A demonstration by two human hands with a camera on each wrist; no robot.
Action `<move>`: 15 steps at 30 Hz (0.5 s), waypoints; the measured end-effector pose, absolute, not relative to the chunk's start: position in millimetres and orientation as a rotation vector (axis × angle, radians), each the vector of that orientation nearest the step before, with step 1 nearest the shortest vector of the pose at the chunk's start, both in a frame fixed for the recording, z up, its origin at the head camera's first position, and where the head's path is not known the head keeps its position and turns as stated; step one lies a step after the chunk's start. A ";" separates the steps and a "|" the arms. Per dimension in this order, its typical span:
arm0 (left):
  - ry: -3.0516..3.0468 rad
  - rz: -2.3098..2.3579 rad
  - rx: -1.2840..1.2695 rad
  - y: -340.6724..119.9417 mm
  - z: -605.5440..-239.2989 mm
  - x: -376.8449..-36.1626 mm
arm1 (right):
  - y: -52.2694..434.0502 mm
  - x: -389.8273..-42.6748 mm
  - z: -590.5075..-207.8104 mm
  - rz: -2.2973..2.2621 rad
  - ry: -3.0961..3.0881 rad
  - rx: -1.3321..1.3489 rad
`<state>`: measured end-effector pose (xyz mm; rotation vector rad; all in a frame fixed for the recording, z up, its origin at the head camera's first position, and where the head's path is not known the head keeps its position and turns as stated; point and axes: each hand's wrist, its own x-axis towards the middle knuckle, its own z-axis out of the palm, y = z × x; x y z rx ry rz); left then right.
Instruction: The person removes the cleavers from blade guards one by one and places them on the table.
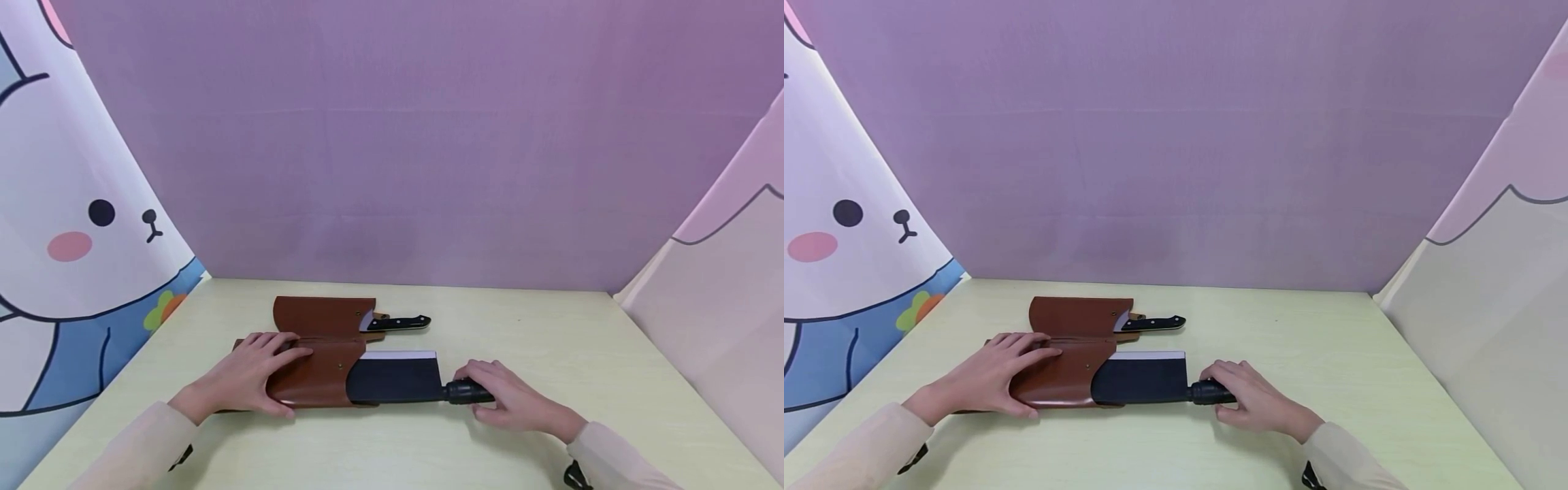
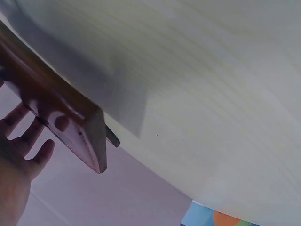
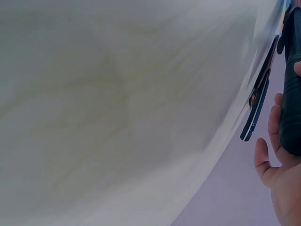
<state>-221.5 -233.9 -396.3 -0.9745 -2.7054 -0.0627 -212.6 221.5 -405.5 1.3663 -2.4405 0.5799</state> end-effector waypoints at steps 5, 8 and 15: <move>-2.718 -0.070 -0.963 -235.8 -396.6 -221.4 | 223.6 -213.1 -405.1 0.592 -2.429 1.368; -2.721 -0.071 -0.960 -237.1 -397.0 -221.3 | 225.2 -213.1 -404.9 0.598 -2.417 1.374; -2.736 -0.079 -0.954 -240.5 -399.7 -221.7 | 228.8 -212.4 -404.8 0.606 -2.408 1.380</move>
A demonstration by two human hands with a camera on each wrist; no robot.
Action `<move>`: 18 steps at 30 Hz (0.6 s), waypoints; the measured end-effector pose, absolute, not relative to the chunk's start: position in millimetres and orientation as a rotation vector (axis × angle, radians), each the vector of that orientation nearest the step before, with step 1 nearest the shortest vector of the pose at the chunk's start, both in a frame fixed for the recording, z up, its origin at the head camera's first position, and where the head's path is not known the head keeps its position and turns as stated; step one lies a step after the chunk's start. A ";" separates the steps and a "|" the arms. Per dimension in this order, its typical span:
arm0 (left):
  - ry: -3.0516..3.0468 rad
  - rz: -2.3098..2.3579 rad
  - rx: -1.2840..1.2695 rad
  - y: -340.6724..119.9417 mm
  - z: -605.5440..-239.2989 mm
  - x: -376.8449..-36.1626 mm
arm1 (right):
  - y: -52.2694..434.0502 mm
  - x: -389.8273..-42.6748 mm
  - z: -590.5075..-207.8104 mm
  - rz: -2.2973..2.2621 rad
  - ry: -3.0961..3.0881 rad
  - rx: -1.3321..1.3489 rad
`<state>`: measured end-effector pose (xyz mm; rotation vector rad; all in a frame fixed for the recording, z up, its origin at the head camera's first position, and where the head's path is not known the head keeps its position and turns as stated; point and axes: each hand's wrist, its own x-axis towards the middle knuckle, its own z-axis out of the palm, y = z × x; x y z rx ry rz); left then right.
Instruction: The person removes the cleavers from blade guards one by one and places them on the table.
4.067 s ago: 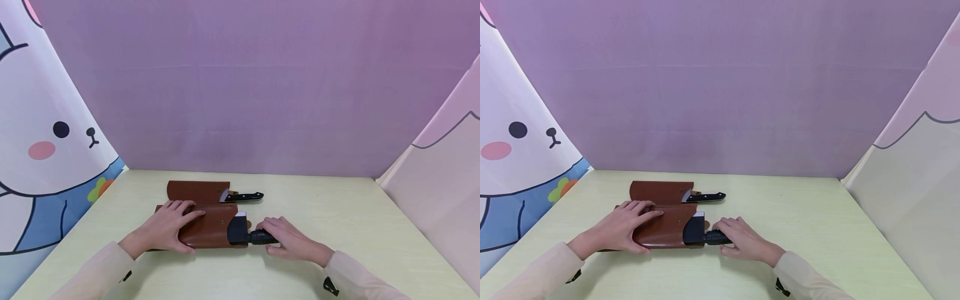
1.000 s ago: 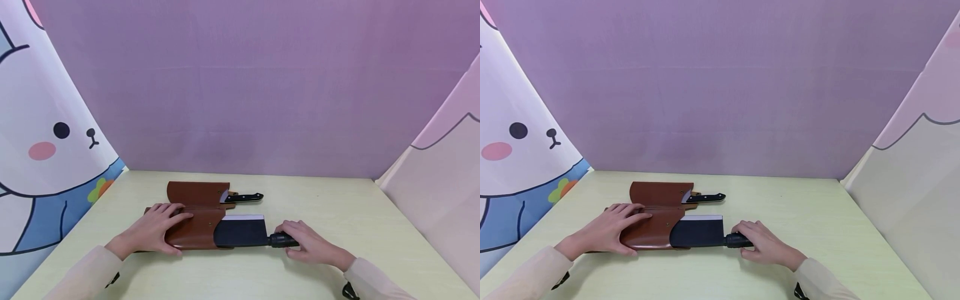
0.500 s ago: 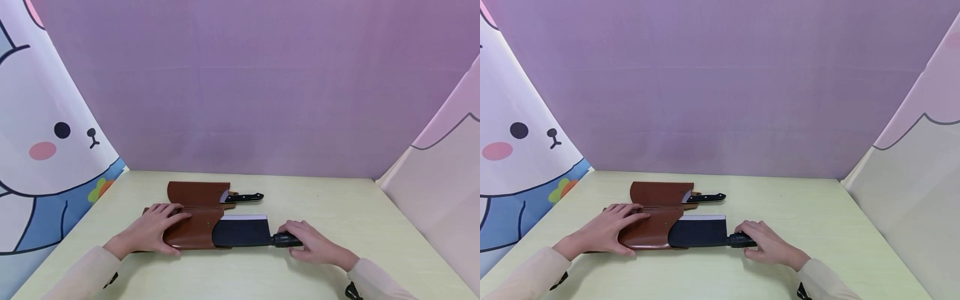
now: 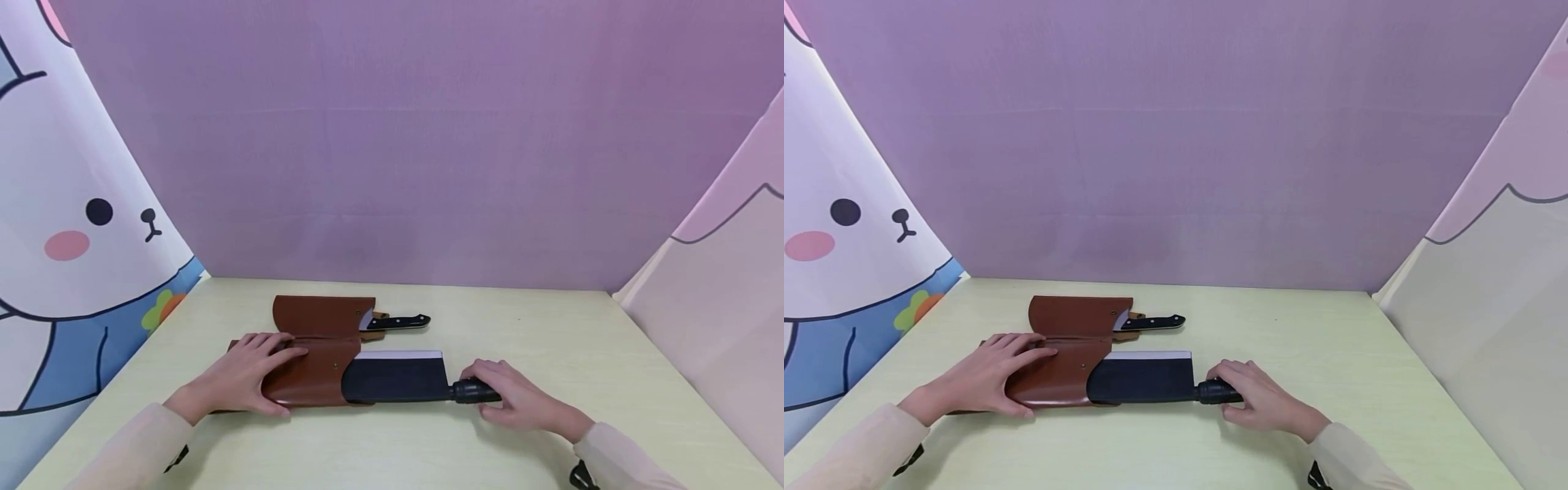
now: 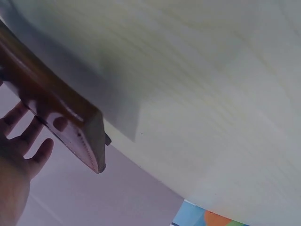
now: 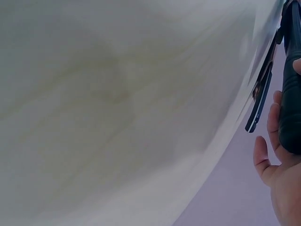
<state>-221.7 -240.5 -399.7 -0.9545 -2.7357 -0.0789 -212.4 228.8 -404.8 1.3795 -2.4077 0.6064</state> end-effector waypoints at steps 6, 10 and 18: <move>-2.746 -0.083 -0.952 -241.9 -400.6 -220.3 | 231.5 -212.2 -405.8 0.596 -2.440 1.368; -2.748 -0.094 -0.949 -242.0 -400.2 -218.9 | 233.7 -211.7 -406.7 0.598 -2.463 1.361; -2.768 -0.104 -0.935 -243.8 -402.1 -219.4 | 238.2 -212.3 -409.4 0.603 -2.448 1.357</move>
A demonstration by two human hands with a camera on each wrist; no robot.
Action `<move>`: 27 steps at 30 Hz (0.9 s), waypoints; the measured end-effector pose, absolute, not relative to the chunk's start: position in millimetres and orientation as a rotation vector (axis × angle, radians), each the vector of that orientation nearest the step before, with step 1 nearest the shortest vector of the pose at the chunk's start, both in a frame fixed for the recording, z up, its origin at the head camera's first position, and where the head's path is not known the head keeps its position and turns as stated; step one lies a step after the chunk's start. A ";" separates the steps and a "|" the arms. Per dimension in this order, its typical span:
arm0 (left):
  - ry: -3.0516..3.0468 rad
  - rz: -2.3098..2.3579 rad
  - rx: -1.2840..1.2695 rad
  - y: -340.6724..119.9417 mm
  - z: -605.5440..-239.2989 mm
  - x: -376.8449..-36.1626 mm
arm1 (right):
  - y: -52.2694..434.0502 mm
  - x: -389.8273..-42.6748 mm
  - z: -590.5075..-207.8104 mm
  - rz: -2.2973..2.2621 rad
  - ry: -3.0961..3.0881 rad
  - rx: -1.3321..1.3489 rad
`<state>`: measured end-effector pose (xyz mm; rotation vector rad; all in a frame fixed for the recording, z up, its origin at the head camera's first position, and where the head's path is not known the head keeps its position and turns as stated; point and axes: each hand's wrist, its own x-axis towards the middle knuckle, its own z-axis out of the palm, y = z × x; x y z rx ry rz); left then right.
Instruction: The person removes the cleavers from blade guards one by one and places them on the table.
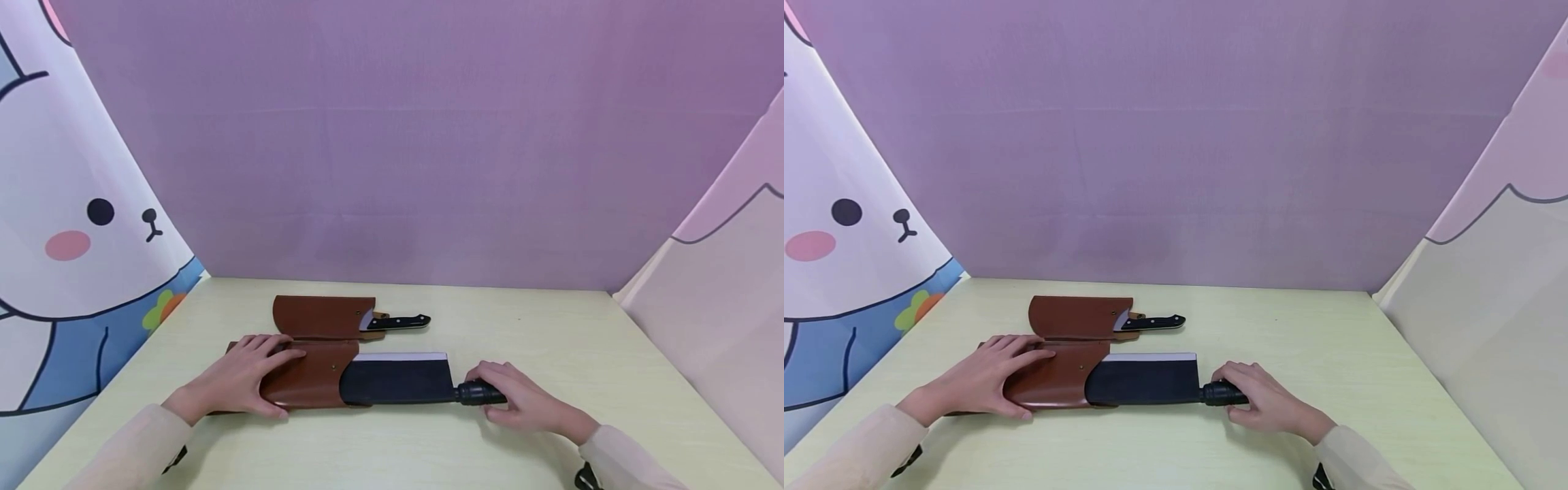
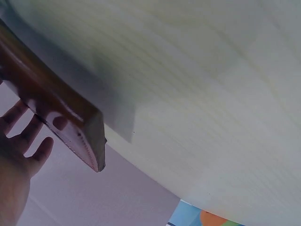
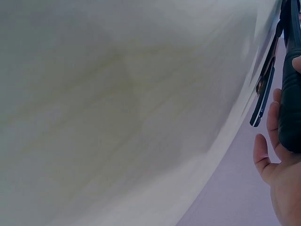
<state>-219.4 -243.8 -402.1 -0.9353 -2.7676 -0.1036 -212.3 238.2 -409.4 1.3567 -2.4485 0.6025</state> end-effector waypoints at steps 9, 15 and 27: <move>-2.769 -0.104 -0.921 -247.1 -403.9 -220.6 | 243.6 -209.9 -409.3 0.616 -2.440 1.338; -2.745 -0.102 -0.930 -249.3 -403.9 -220.6 | 247.5 -209.5 -408.8 0.630 -2.441 1.338; -2.749 -0.099 -0.916 -252.7 -404.1 -220.3 | 256.7 -210.5 -409.2 0.641 -2.426 1.339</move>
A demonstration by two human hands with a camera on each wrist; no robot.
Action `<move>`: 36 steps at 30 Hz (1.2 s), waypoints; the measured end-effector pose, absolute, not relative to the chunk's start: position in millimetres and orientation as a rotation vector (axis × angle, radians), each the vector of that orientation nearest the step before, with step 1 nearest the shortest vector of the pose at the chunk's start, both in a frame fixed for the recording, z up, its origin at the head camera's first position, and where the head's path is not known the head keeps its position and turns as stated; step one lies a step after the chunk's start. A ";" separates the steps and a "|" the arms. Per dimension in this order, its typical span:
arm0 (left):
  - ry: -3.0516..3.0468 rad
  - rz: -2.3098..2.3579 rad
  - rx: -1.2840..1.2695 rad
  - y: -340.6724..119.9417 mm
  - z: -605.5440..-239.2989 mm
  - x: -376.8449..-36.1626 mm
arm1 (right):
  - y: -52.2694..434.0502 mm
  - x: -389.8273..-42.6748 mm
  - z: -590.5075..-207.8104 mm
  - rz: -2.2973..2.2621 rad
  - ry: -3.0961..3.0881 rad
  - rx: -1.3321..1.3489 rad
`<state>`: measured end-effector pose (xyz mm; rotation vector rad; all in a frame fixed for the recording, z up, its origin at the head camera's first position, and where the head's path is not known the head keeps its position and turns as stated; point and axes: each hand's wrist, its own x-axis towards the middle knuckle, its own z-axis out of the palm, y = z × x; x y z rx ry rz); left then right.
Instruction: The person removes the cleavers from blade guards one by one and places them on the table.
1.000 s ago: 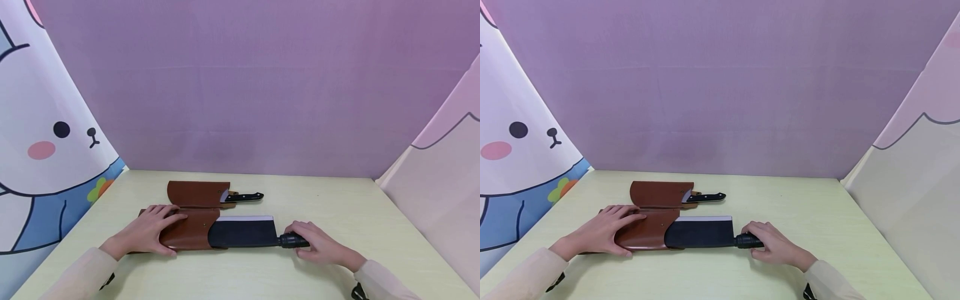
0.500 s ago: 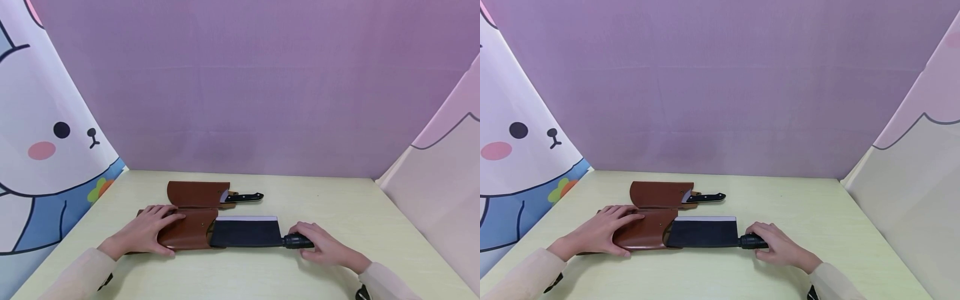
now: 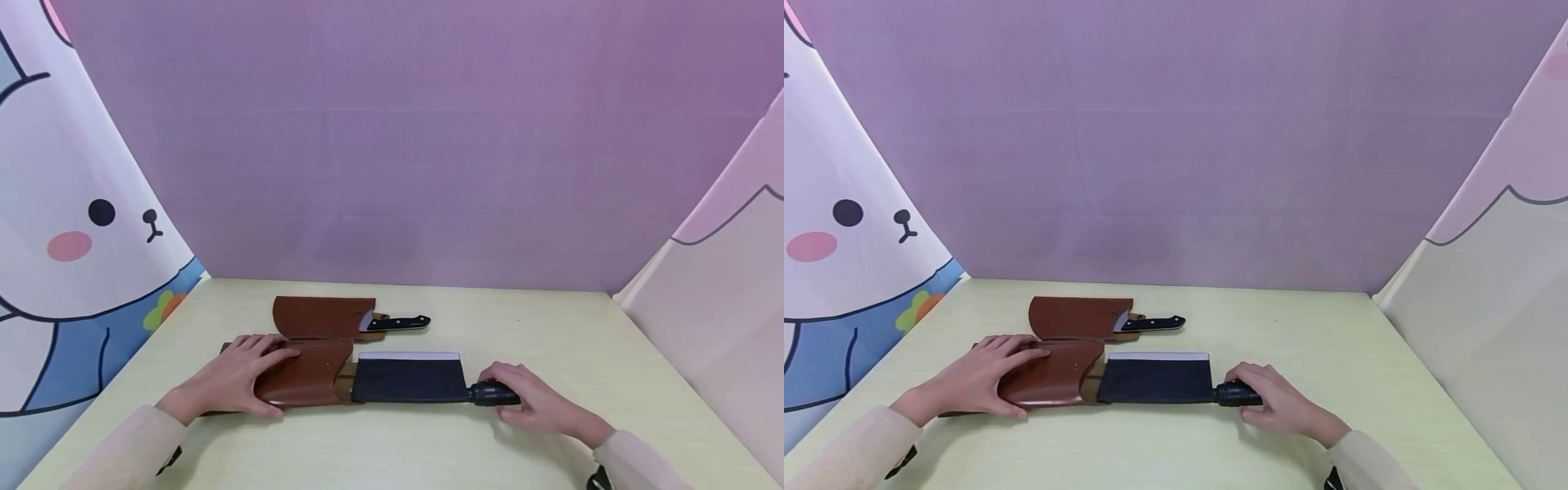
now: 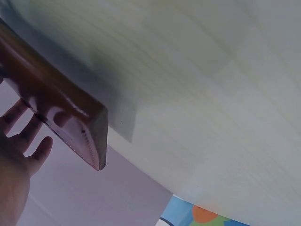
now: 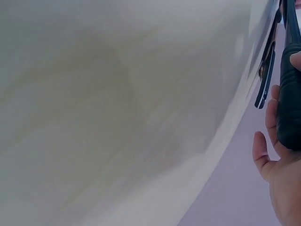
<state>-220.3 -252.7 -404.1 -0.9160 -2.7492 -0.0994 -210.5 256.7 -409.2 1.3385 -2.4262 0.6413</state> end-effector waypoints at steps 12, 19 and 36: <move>-2.747 -0.099 -0.921 -254.1 -403.7 -220.6 | 270.2 -209.9 -407.2 0.675 -2.435 1.323; -2.761 -0.124 -0.924 -252.9 -403.5 -221.7 | 279.4 -212.6 -406.8 0.691 -2.440 1.333; -2.803 -0.164 -0.957 -243.3 -407.2 -226.3 | 301.6 -211.6 -411.0 0.704 -2.430 1.323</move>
